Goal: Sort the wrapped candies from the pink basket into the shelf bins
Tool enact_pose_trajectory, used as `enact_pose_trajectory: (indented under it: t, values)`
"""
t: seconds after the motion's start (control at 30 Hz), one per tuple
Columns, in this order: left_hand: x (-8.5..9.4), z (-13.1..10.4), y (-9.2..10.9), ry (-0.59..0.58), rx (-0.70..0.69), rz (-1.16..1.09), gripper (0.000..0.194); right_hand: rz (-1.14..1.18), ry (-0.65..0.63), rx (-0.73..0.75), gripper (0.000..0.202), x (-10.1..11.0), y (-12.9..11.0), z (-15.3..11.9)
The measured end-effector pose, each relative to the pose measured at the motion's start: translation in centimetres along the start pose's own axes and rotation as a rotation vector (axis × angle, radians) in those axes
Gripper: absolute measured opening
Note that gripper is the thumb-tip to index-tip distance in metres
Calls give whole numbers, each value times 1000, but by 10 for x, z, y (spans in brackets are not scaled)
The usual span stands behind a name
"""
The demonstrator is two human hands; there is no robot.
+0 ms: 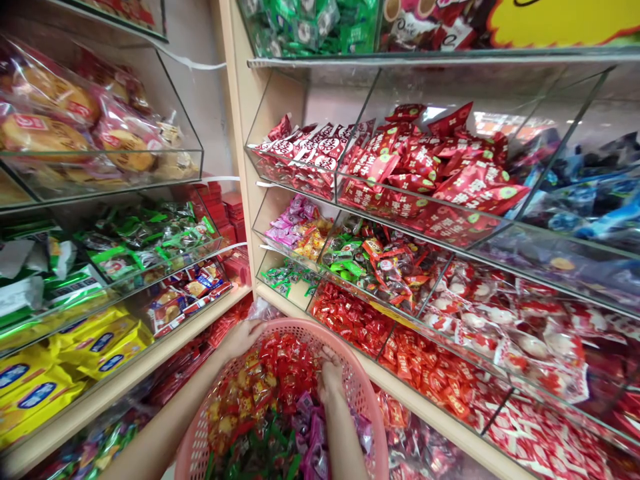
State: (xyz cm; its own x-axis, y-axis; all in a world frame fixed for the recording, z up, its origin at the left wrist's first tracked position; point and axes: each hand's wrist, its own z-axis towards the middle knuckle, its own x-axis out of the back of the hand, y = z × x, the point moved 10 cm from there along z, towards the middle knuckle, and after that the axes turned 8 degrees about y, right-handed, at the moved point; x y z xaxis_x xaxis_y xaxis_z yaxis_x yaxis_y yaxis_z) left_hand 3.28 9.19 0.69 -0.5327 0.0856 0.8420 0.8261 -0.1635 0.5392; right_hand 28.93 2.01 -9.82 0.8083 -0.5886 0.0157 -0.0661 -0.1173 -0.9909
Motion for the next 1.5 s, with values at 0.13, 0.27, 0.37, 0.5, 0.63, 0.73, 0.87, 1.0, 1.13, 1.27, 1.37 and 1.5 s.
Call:
enact_pose_trajectory:
  t: [0.13,0.27,0.37,0.5,0.63,0.73,0.87,1.0,1.13,1.27,1.37,1.5]
  values:
    - [0,-1,-1,-3,12,-9,42,63,63,-221,28,-5,18,-6]
    - [-1,0,-4,-5,35,-11,41,-11,53,-84,30,-12,-9,-12]
    - [-1,0,-4,-13,28,-12,41,-132,-18,160,27,-16,-55,-13]
    - [-1,0,-3,-9,19,-8,41,-263,-125,329,27,-18,-110,-3]
    - [-3,0,-5,-19,27,7,42,-521,36,505,33,-7,-155,26]
    - [-4,1,-5,-16,17,4,43,-849,110,524,51,-14,-159,48]
    - [-4,2,-5,8,-17,-11,45,-1148,29,298,76,-30,-130,74]
    - [-6,4,-9,24,-23,-1,48,-1293,-12,172,84,-39,-116,85]
    - [-9,6,-10,34,-47,8,50,-1349,-30,177,87,-44,-116,88]
    - [-9,5,-11,13,-23,-9,48,-1358,12,307,77,-46,-126,83]
    - [-7,3,-10,2,-3,-24,45,-1363,48,361,67,-45,-129,78]
    - [-6,2,-8,-1,-1,-18,44,-1351,39,349,68,-47,-130,76]
